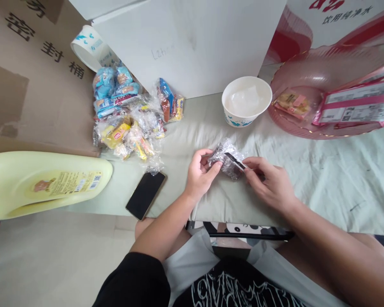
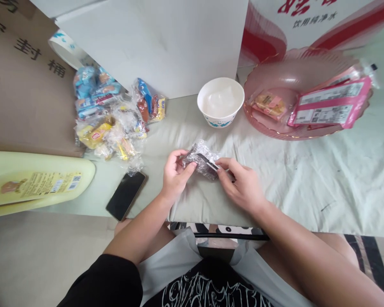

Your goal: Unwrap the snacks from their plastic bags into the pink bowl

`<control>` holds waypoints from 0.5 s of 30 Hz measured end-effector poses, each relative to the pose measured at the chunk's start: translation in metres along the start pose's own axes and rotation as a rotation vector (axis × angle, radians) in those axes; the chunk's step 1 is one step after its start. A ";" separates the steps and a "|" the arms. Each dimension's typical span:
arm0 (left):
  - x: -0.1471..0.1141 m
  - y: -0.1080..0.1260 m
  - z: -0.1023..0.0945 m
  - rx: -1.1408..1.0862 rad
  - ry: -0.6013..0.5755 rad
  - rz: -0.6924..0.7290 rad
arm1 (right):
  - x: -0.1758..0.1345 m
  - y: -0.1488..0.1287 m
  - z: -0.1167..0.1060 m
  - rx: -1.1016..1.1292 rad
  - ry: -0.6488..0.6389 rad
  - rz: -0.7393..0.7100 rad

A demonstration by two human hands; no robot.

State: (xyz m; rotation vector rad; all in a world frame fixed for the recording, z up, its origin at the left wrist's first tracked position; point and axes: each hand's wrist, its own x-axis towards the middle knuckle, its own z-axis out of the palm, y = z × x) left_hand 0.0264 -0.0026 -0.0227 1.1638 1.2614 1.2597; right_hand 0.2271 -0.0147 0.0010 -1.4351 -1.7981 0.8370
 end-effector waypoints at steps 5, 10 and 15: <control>0.000 -0.001 0.000 -0.026 -0.028 0.026 | 0.002 -0.001 -0.002 -0.021 0.033 -0.049; -0.001 -0.003 0.000 -0.004 -0.050 0.023 | 0.003 -0.002 -0.001 -0.033 0.036 -0.095; -0.001 -0.005 0.001 0.028 -0.027 0.023 | 0.002 0.000 0.002 -0.031 0.046 -0.122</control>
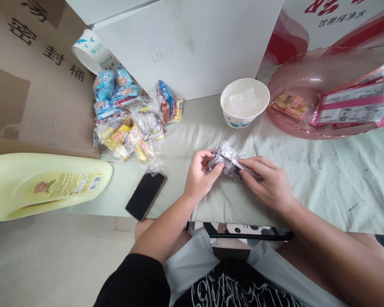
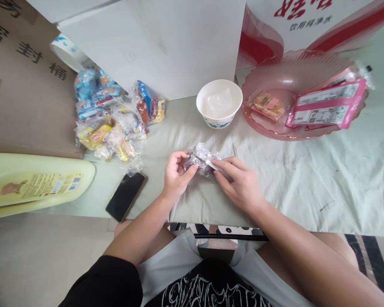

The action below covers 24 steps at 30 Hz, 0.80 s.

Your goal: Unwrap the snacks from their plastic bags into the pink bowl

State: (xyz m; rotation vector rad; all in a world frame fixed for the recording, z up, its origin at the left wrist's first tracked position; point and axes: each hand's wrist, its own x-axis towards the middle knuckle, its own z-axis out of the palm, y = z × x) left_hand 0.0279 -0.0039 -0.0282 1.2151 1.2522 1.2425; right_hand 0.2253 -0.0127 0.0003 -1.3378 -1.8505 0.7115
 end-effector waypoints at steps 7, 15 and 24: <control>0.000 0.000 0.000 0.005 0.003 -0.021 | -0.001 0.000 0.001 -0.005 0.018 0.009; 0.000 0.002 0.001 -0.013 0.024 -0.024 | 0.000 0.001 -0.002 -0.008 -0.034 0.045; 0.010 0.005 -0.008 -0.135 0.204 -0.105 | 0.000 0.004 -0.008 -0.034 -0.089 0.045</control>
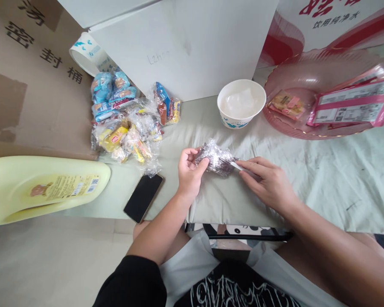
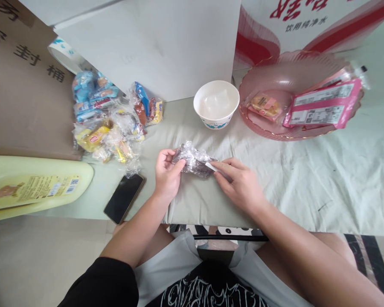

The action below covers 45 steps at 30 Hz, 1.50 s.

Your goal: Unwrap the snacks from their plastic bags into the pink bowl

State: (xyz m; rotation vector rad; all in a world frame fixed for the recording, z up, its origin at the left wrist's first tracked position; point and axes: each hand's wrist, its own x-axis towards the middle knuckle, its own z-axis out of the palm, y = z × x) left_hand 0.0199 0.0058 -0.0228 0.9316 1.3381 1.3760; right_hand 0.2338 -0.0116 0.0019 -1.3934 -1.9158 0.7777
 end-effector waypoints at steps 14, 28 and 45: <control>-0.007 0.007 0.001 0.194 -0.215 0.019 | 0.016 0.043 -0.019 -0.513 0.218 0.113; -0.007 0.009 0.000 0.317 -0.309 0.090 | 0.013 0.016 0.001 -0.117 0.050 -0.522; 0.015 0.021 -0.026 0.213 0.254 0.127 | 0.017 0.033 -0.037 -0.149 0.262 -0.300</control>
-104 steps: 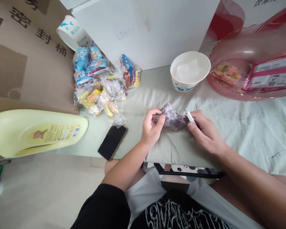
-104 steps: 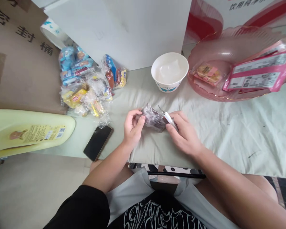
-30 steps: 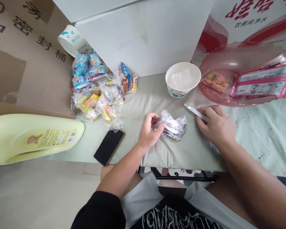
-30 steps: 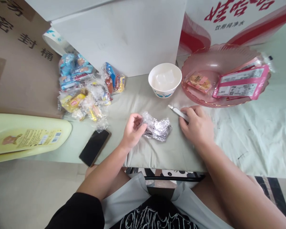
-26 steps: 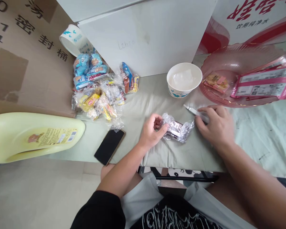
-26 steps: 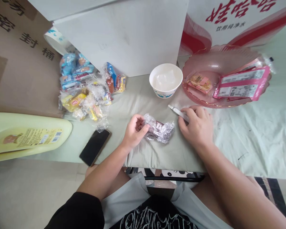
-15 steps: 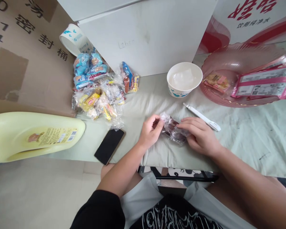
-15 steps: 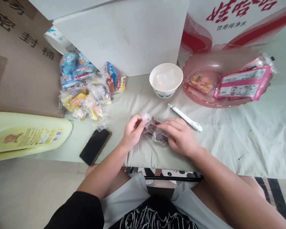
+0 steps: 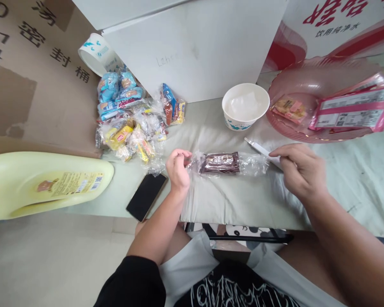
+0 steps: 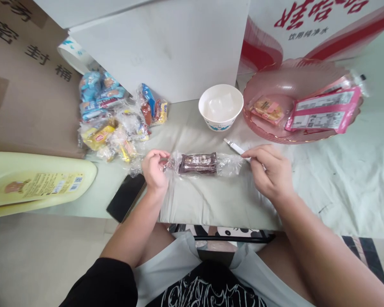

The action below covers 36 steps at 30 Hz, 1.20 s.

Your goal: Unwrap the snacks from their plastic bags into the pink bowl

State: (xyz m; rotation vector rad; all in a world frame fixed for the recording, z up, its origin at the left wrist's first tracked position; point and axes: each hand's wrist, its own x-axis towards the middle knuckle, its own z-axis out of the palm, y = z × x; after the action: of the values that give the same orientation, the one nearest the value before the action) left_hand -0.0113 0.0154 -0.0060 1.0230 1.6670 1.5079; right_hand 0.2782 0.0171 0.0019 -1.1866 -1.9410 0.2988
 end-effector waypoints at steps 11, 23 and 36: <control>0.003 -0.010 -0.001 0.619 -0.389 0.542 | -0.010 -0.009 0.028 -0.146 -0.236 0.015; -0.003 -0.002 -0.001 0.420 -0.343 0.793 | -0.010 -0.010 0.024 -0.209 -0.220 0.030; -0.004 0.002 -0.002 0.442 -0.376 0.633 | -0.007 -0.010 0.023 -0.160 -0.221 0.075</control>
State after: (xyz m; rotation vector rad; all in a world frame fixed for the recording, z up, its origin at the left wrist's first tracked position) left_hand -0.0110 0.0105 -0.0043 2.0816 1.4977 1.1959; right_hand 0.2565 0.0102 -0.0104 -1.3820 -2.1463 0.3311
